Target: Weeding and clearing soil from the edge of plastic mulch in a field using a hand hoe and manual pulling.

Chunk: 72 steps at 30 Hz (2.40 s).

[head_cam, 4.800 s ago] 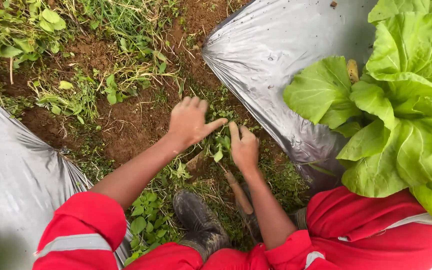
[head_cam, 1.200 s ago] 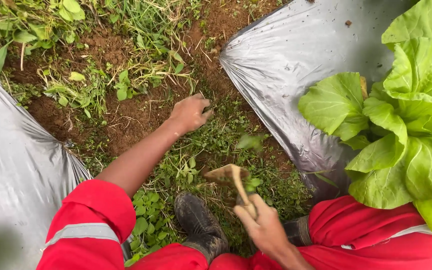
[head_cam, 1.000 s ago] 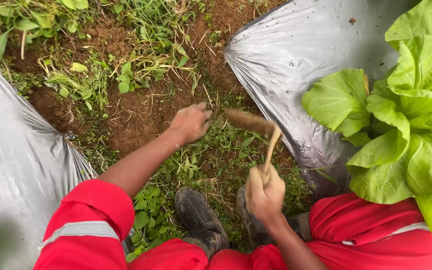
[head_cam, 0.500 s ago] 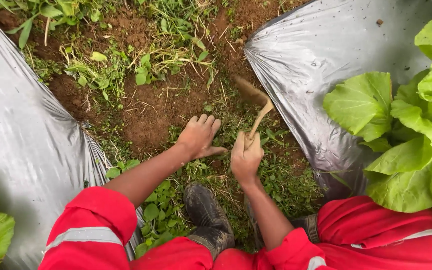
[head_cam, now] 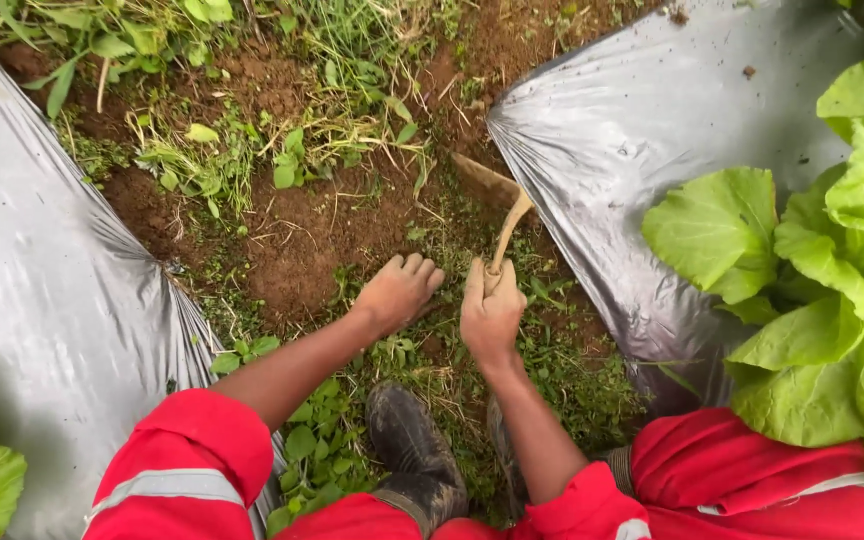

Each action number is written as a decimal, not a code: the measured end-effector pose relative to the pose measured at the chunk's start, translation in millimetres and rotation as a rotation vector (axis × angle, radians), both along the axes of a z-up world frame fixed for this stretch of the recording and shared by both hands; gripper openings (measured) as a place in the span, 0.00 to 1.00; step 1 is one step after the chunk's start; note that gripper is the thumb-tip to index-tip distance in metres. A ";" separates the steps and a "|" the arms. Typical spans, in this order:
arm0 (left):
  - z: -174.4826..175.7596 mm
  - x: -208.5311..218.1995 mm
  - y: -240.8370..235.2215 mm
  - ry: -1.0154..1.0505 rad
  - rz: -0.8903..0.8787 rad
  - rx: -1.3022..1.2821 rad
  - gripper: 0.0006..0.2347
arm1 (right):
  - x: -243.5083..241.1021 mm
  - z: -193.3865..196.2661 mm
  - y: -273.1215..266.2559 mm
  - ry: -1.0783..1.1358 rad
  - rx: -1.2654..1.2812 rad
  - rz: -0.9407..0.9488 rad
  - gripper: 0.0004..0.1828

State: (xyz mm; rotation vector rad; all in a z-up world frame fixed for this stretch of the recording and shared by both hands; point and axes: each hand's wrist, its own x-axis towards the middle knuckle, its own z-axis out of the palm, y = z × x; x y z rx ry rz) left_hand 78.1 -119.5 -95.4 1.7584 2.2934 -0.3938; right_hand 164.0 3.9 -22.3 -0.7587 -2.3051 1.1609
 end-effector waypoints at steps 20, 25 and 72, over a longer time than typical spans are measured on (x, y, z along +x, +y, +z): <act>46.7 -10.6 -1.5 -0.159 -0.024 -0.054 0.12 | -7.8 -15.6 7.3 -0.357 -0.079 0.204 0.11; 42.6 -18.5 -5.0 -0.057 -0.086 -0.022 0.14 | 61.4 -33.6 1.1 -0.419 -0.155 0.128 0.12; 75.3 -24.5 9.8 -0.240 0.038 0.126 0.28 | 100.8 -1.5 -2.9 0.065 -0.472 -0.277 0.13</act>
